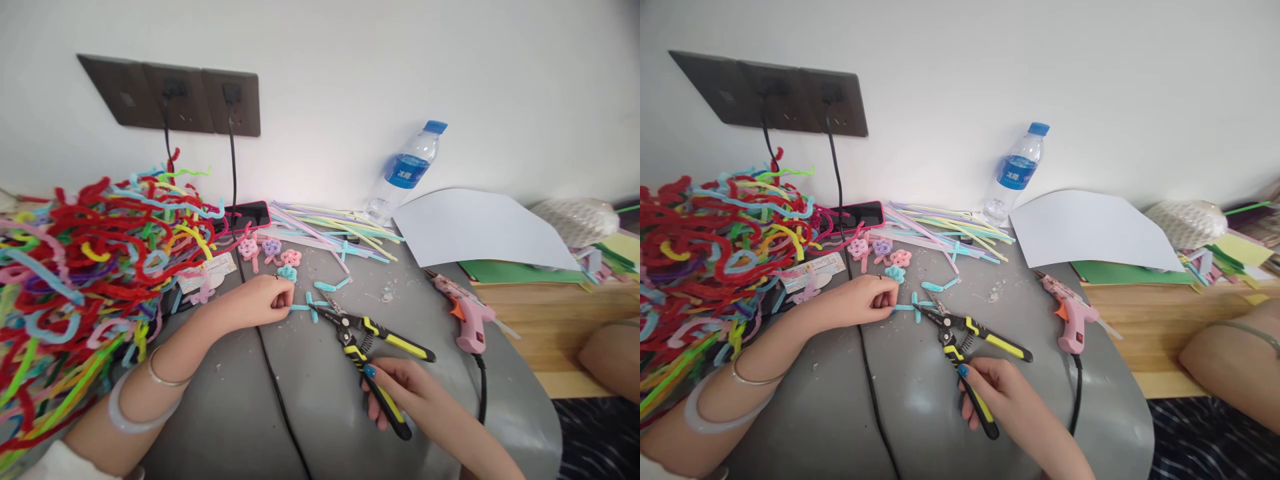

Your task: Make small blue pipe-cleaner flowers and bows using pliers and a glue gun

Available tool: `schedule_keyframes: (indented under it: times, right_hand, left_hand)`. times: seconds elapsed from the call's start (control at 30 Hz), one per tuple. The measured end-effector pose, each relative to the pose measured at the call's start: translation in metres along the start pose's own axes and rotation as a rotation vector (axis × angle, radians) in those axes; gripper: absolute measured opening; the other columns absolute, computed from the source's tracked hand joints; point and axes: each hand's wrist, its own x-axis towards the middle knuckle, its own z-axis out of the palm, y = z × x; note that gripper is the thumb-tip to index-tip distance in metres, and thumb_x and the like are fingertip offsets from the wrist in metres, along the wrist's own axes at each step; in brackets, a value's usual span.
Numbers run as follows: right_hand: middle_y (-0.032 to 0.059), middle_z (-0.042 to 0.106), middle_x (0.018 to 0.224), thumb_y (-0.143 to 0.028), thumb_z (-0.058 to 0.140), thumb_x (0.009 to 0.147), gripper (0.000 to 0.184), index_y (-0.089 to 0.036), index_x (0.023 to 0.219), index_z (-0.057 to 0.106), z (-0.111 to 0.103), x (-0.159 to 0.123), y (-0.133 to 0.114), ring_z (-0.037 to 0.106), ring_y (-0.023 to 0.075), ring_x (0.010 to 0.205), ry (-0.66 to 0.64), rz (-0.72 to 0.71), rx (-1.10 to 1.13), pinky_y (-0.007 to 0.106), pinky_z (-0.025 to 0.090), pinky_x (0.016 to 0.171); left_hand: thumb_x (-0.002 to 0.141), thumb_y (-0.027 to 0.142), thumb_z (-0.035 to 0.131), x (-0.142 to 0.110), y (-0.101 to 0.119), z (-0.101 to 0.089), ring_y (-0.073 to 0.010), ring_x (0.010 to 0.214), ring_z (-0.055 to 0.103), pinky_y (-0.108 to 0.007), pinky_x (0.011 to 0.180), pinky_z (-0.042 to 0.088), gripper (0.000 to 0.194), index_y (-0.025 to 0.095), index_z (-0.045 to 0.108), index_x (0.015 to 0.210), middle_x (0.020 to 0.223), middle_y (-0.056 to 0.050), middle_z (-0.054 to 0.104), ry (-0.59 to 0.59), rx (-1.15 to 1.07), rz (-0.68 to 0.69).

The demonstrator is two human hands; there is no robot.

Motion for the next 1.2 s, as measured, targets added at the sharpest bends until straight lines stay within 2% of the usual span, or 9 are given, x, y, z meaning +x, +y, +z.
schedule_keyframes:
  times: [0.63, 0.83, 1.2]
  right_hand:
    - [0.0047, 0.069, 0.065, -0.064, 0.047, 0.089, 0.050, -0.017, 0.076, 0.055, 0.0002, -0.0005, -0.0009, 0.062, 0.0148, 0.054, 0.006, 0.005, -0.010, 0.024, 0.041, 0.053]
    - [0.0043, 0.068, 0.065, -0.066, 0.048, 0.087, 0.051, -0.017, 0.076, 0.055, 0.0007, -0.0002, 0.0004, 0.061, 0.0147, 0.053, 0.010, 0.012, -0.006, 0.024, 0.041, 0.052]
    - [0.0037, 0.069, 0.065, -0.067, 0.046, 0.087, 0.051, -0.018, 0.077, 0.055, 0.0007, -0.0008, -0.0028, 0.062, 0.0157, 0.054, 0.022, 0.015, -0.035, 0.026, 0.042, 0.053]
  left_hand:
    - [0.074, 0.009, 0.052, 0.0011, -0.0023, -0.0009, -0.0099, 0.061, 0.049, -0.020, 0.055, 0.034, 0.012, 0.019, 0.048, 0.070, 0.068, 0.004, 0.051, -0.041, -0.004, 0.073]
    - [0.073, 0.006, 0.055, 0.0029, -0.0048, -0.0003, -0.0094, 0.063, 0.052, -0.019, 0.058, 0.035, 0.013, 0.018, 0.053, 0.067, 0.067, 0.004, 0.055, -0.028, -0.001, 0.125]
    - [0.071, 0.005, 0.055, 0.0010, 0.0051, 0.0008, -0.0132, 0.069, 0.056, -0.023, 0.063, 0.033, 0.017, 0.018, 0.055, 0.061, 0.068, 0.003, 0.064, 0.046, 0.268, 0.128]
